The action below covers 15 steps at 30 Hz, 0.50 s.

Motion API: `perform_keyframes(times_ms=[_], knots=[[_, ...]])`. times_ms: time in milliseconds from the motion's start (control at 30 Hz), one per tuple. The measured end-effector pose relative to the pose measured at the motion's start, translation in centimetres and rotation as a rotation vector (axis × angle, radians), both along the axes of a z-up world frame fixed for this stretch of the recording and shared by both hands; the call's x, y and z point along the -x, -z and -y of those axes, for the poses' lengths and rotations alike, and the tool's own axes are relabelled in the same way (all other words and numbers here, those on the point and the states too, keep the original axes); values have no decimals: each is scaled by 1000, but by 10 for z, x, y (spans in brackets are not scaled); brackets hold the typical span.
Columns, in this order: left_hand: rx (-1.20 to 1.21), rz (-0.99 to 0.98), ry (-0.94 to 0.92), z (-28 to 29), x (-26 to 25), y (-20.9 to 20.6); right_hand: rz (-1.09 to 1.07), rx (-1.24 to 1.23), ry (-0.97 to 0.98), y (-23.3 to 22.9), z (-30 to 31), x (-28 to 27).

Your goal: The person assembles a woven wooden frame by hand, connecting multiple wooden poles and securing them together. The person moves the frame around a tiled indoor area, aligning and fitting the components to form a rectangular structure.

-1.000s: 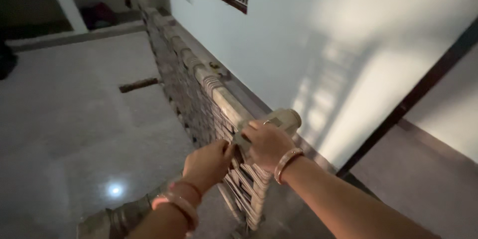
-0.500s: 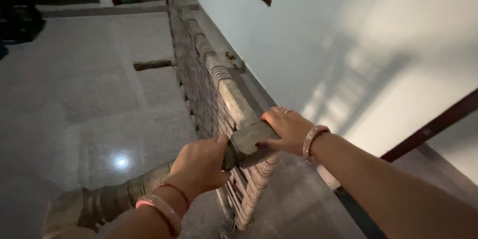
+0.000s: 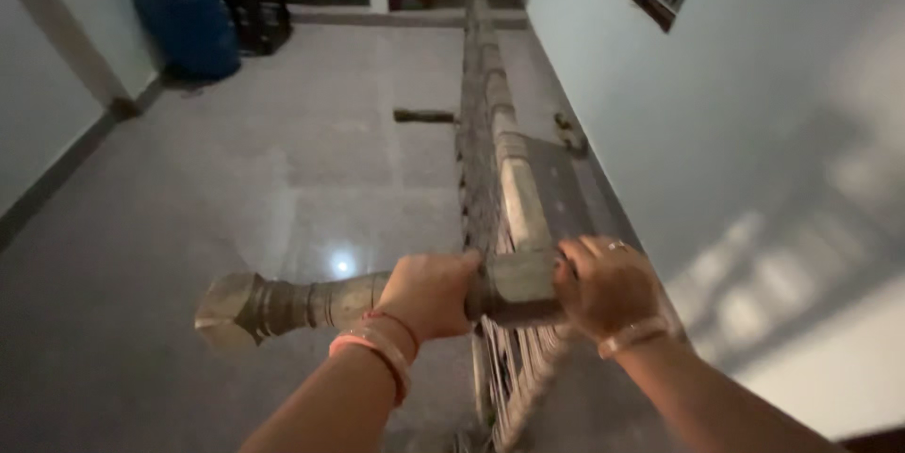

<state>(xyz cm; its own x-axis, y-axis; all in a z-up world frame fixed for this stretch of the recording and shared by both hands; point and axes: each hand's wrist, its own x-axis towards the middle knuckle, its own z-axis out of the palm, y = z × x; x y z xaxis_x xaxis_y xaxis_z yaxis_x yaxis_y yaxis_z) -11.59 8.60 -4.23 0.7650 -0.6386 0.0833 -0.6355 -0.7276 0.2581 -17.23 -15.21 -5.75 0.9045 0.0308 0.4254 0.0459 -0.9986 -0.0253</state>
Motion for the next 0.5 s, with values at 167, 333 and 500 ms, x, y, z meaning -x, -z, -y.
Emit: perform_keyframes(times_ms=[167,333,500], knots=[[-172,-44,27,4,0,-13,308,22,-182,1,9,6],[-70,30,87,4,-8,-21,255,71,-110,5,15,-7],[-154,-67,152,6,-14,-17,148,3,-128,10,21,-3]])
